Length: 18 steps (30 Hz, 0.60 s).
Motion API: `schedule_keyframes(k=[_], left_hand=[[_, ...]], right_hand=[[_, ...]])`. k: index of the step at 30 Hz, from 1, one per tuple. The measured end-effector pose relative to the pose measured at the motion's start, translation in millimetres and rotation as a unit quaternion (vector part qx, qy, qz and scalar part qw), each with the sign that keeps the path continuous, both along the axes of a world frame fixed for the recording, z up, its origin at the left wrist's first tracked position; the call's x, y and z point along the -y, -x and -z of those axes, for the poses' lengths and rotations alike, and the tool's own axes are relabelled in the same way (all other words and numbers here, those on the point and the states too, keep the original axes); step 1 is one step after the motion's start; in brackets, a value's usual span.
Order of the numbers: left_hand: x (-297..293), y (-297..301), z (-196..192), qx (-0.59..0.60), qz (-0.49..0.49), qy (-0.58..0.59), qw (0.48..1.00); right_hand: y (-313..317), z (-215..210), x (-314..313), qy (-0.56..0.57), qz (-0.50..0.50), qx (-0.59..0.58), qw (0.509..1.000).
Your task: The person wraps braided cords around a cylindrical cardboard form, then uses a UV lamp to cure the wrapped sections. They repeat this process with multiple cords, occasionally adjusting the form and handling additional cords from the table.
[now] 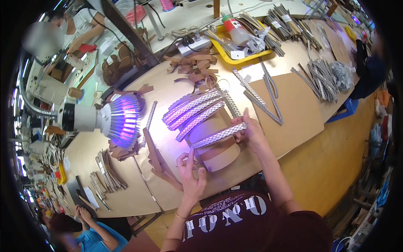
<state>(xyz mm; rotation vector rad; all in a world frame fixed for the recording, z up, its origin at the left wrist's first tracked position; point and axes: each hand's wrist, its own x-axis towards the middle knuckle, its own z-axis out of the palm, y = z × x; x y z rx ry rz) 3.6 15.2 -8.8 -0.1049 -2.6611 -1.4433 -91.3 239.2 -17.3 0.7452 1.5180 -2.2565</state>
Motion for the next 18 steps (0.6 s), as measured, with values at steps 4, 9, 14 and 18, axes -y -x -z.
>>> schedule_keyframes(k=[4, 9, 14, 18], left_hand=[[3, 0, -2, -0.003, 0.004, 0.005, 1.0], [3, 2, -5, -0.009, 0.01, 0.012, 1.0], [4, 1, -11, -0.016, -0.037, 0.025, 0.999], [-5, -4, -30, -0.135, -0.112, 0.101, 0.979]], right_hand=[[-8, -27, -16, -0.014, -0.056, -0.078, 0.995], [-15, -50, -15, -0.041, -0.072, -0.184, 0.979], [-15, -58, -9, -0.105, -0.118, -0.169, 0.973], [-2, -48, 19, -0.078, -0.105, -0.142, 0.981]])
